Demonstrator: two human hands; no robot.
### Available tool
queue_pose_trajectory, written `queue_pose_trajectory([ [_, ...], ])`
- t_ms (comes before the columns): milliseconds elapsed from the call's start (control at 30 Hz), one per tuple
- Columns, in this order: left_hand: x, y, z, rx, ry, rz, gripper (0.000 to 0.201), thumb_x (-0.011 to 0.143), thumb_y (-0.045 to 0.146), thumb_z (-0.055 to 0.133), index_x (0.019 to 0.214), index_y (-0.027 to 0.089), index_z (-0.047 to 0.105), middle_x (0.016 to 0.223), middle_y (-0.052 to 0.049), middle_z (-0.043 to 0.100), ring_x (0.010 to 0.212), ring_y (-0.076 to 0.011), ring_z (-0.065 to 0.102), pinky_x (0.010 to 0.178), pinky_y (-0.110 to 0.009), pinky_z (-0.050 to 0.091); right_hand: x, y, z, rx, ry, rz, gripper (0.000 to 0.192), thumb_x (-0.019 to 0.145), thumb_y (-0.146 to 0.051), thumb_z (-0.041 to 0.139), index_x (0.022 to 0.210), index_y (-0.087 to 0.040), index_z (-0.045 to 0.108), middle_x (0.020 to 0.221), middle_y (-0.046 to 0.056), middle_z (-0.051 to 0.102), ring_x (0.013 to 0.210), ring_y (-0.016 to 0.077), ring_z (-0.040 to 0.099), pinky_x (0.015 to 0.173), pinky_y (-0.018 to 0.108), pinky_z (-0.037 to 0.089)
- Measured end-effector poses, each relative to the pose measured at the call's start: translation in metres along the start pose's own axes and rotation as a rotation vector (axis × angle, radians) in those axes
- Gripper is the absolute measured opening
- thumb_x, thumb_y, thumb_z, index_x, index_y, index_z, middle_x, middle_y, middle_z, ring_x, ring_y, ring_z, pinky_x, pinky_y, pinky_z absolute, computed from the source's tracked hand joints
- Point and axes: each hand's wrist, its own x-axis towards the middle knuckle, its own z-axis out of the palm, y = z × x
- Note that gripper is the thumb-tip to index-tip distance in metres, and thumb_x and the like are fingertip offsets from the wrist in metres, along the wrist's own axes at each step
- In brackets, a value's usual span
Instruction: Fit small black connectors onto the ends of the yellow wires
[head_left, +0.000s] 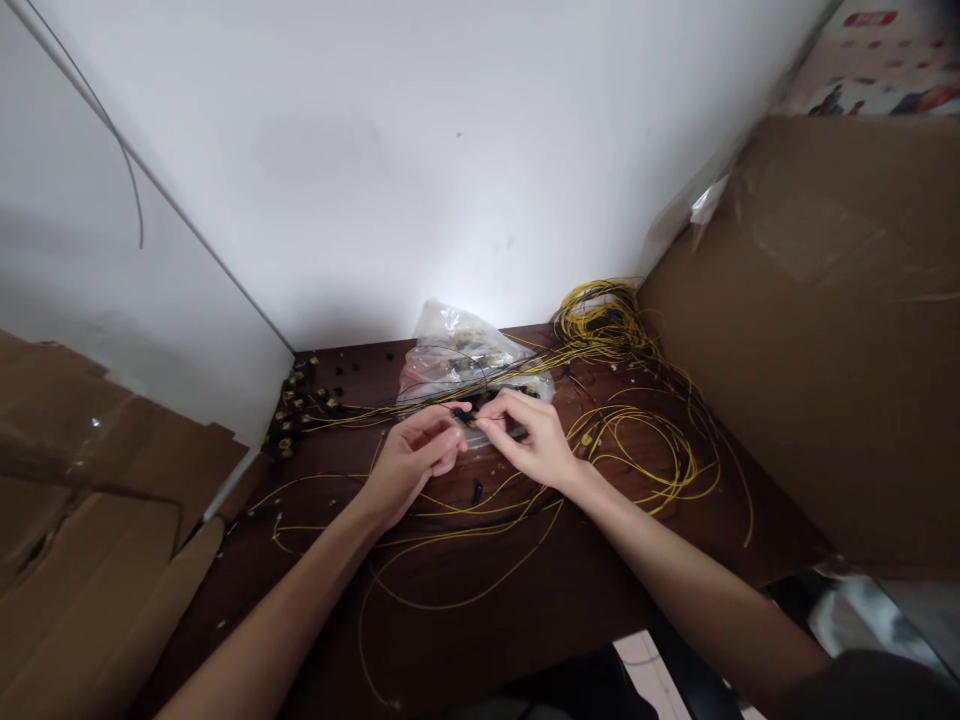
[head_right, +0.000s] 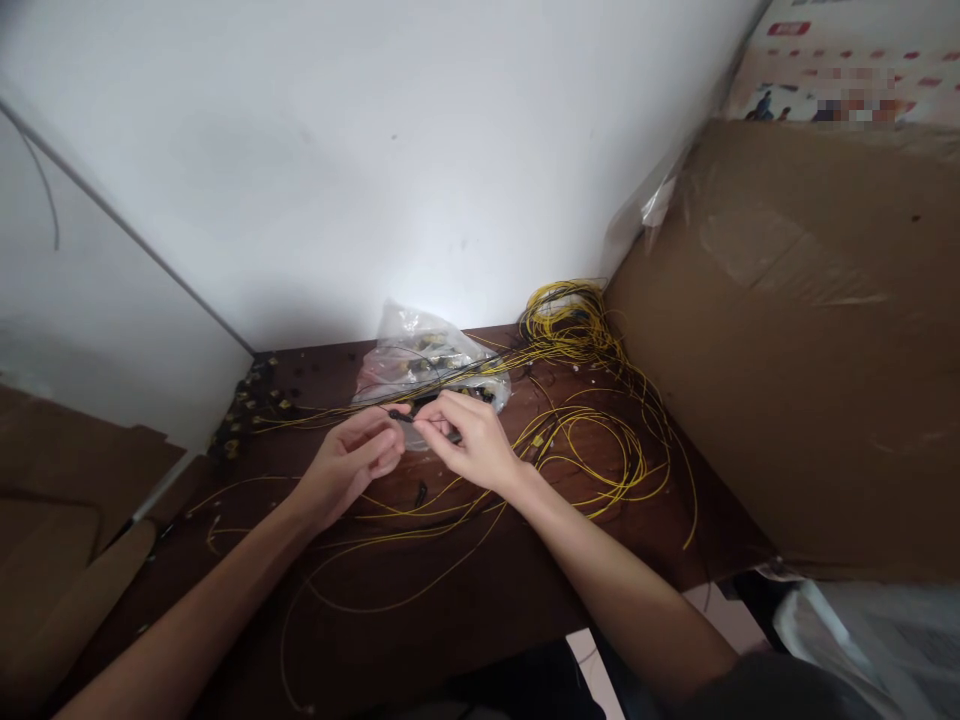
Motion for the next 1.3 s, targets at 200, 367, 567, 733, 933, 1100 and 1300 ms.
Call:
queue_pose_trajectory([
  [200, 0.004, -0.007, -0.003, -0.114, 0.069, 0.033, 0.025, 0.071, 0.021, 0.069, 0.096, 0.019, 0.068, 0.074, -0.001, 0.056, 0.058, -0.0044, 0.041, 0.053, -0.019, 0.032, -0.003, 0.001, 0.003, -0.004, -0.100, -0.014, 0.011, 0.085, -0.021, 0.050, 0.079, -0.016, 0.058, 0.067, 0.001, 0.052, 0.059, 0.0104, 0.046, 0.056, 0.024, 0.037],
  [367, 0.005, -0.007, -0.002, -0.156, 0.092, 0.040, 0.019, 0.066, 0.021, 0.073, 0.084, 0.016, 0.070, 0.068, 0.000, 0.054, 0.060, -0.0055, 0.042, 0.054, -0.019, 0.033, -0.004, 0.002, 0.004, -0.006, -0.148, -0.007, 0.011, 0.086, -0.022, 0.050, 0.080, -0.015, 0.057, 0.069, 0.001, 0.053, 0.060, 0.0103, 0.046, 0.057, 0.024, 0.038],
  [567, 0.008, -0.010, -0.003, -0.123, 0.157, 0.044, 0.017, 0.066, 0.021, 0.073, 0.080, 0.015, 0.065, 0.064, 0.003, 0.052, 0.056, -0.0047, 0.042, 0.053, -0.018, 0.033, -0.005, 0.003, 0.005, -0.027, -0.163, -0.015, 0.013, 0.086, -0.026, 0.051, 0.084, -0.016, 0.058, 0.069, 0.001, 0.053, 0.062, 0.0108, 0.048, 0.059, 0.024, 0.039],
  [733, 0.010, -0.016, -0.005, -0.055, 0.158, 0.075, 0.015, 0.070, 0.022, 0.070, 0.078, 0.016, 0.059, 0.064, 0.004, 0.051, 0.052, -0.0043, 0.042, 0.051, -0.019, 0.031, -0.004, 0.002, 0.005, -0.051, -0.174, -0.022, 0.013, 0.087, -0.025, 0.049, 0.084, -0.016, 0.058, 0.069, 0.001, 0.053, 0.064, 0.0110, 0.048, 0.061, 0.024, 0.039],
  [933, 0.008, -0.015, -0.006, 0.055, 0.117, 0.123, 0.020, 0.074, 0.024, 0.066, 0.092, 0.017, 0.063, 0.067, 0.002, 0.053, 0.053, -0.0056, 0.042, 0.052, -0.021, 0.033, -0.003, 0.002, 0.005, -0.076, -0.172, -0.021, 0.012, 0.087, -0.021, 0.048, 0.082, -0.016, 0.057, 0.069, 0.001, 0.053, 0.062, 0.0104, 0.047, 0.059, 0.024, 0.039],
  [1100, 0.007, -0.014, -0.007, 0.288, 0.109, 0.108, 0.019, 0.075, 0.026, 0.065, 0.091, 0.015, 0.066, 0.062, 0.002, 0.053, 0.056, -0.0073, 0.043, 0.056, -0.021, 0.036, -0.003, 0.004, 0.004, -0.085, -0.114, -0.015, 0.013, 0.086, -0.021, 0.048, 0.078, -0.016, 0.057, 0.069, 0.001, 0.054, 0.063, 0.0111, 0.048, 0.059, 0.024, 0.038],
  [1300, 0.007, -0.011, -0.002, 0.401, 0.127, 0.117, 0.017, 0.076, 0.029, 0.062, 0.086, 0.015, 0.064, 0.055, 0.004, 0.050, 0.051, -0.0069, 0.043, 0.052, -0.019, 0.036, -0.003, 0.005, 0.004, -0.079, -0.109, -0.002, 0.012, 0.085, -0.020, 0.049, 0.076, -0.016, 0.057, 0.069, 0.002, 0.055, 0.063, 0.0111, 0.048, 0.060, 0.025, 0.039],
])
